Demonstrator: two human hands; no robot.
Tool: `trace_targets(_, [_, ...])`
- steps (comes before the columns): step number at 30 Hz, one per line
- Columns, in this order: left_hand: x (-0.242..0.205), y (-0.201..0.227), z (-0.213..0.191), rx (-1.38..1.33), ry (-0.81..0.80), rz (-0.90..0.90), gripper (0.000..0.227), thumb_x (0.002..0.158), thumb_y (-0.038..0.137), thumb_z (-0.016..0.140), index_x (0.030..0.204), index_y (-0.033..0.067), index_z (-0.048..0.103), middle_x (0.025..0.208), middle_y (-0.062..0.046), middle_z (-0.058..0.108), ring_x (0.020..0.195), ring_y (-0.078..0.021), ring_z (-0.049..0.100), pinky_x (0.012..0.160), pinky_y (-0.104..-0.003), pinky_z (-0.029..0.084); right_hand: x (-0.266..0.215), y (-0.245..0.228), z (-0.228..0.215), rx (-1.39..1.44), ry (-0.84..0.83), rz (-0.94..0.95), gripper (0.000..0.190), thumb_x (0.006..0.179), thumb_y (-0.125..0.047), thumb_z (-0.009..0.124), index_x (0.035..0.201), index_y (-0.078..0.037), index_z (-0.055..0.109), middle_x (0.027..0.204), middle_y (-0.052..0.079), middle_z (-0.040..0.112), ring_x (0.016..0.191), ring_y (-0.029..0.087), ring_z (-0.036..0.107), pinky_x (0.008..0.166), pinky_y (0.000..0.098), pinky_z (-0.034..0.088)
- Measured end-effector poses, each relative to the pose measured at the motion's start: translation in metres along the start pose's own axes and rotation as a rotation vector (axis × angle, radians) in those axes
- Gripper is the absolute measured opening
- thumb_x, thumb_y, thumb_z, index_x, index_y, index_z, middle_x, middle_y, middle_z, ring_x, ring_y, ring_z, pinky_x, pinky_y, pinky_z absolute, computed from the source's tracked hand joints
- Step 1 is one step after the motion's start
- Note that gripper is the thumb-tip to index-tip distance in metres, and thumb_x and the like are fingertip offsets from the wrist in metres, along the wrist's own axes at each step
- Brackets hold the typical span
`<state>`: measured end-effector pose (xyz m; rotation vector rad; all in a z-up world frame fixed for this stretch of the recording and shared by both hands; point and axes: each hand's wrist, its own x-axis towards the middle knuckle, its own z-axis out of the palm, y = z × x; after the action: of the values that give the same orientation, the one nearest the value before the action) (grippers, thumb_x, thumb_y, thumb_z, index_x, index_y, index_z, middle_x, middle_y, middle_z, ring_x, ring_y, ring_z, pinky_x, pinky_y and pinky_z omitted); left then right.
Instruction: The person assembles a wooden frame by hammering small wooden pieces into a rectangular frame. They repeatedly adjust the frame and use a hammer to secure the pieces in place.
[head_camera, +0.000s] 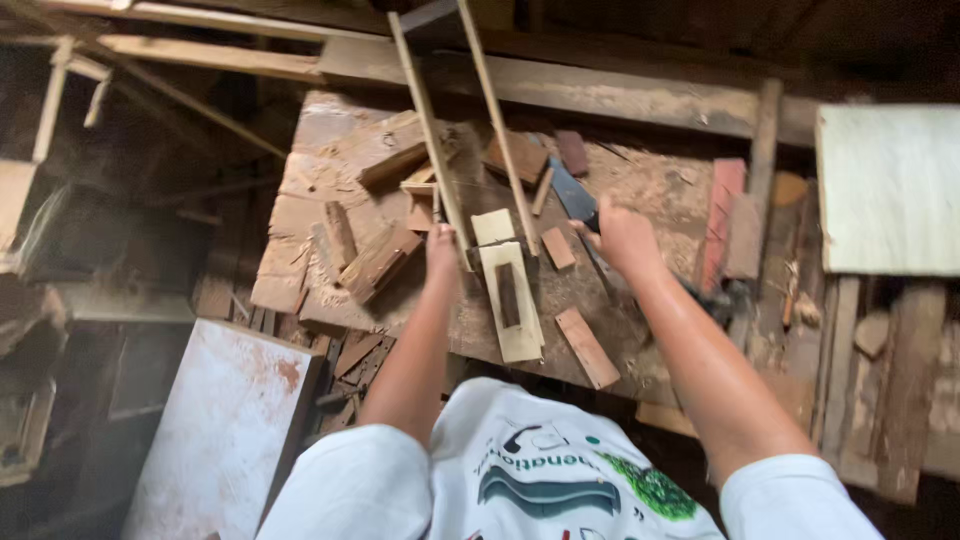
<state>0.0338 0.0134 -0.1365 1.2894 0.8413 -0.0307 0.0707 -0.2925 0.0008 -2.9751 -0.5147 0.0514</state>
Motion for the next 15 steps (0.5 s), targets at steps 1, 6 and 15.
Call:
trace_targets(1, [0.002, 0.001, 0.003, 0.044, 0.031, 0.122, 0.026, 0.108, 0.031, 0.044, 0.108, 0.0109, 0.061, 0.092, -0.006, 0.062, 0.078, -0.0205, 0.055, 0.072, -0.04, 0.046, 0.003, -0.004, 0.009, -0.089, 0.102, -0.014, 0.067, 0.097, -0.06, 0.057, 0.115, 0.004, 0.056, 0.087, 0.02, 0.067, 0.083, 0.037, 0.067, 0.073, 0.048, 0.054])
trace_targets(6, [0.017, 0.015, 0.022, 0.238, 0.244, 0.427, 0.036, 0.107, 0.035, 0.047, 0.12, 0.0025, 0.056, 0.097, -0.02, 0.066, 0.085, -0.0317, 0.061, 0.081, -0.044, 0.05, 0.002, -0.044, 0.034, 0.055, 0.212, -0.056, 0.059, 0.099, -0.042, 0.059, 0.129, 0.009, 0.053, 0.117, 0.029, 0.062, 0.109, 0.043, 0.062, 0.093, 0.0546, 0.046])
trace_targets(15, [0.005, 0.006, 0.013, 0.105, 0.126, 0.348, 0.029, 0.11, 0.029, 0.043, 0.1, 0.0057, 0.056, 0.086, -0.012, 0.062, 0.079, -0.0242, 0.056, 0.074, -0.04, 0.048, 0.037, -0.087, 0.086, 0.615, -0.045, 0.203, 0.059, 0.095, -0.041, 0.062, 0.143, -0.008, 0.054, 0.103, 0.028, 0.07, 0.101, 0.048, 0.066, 0.085, 0.0534, 0.053])
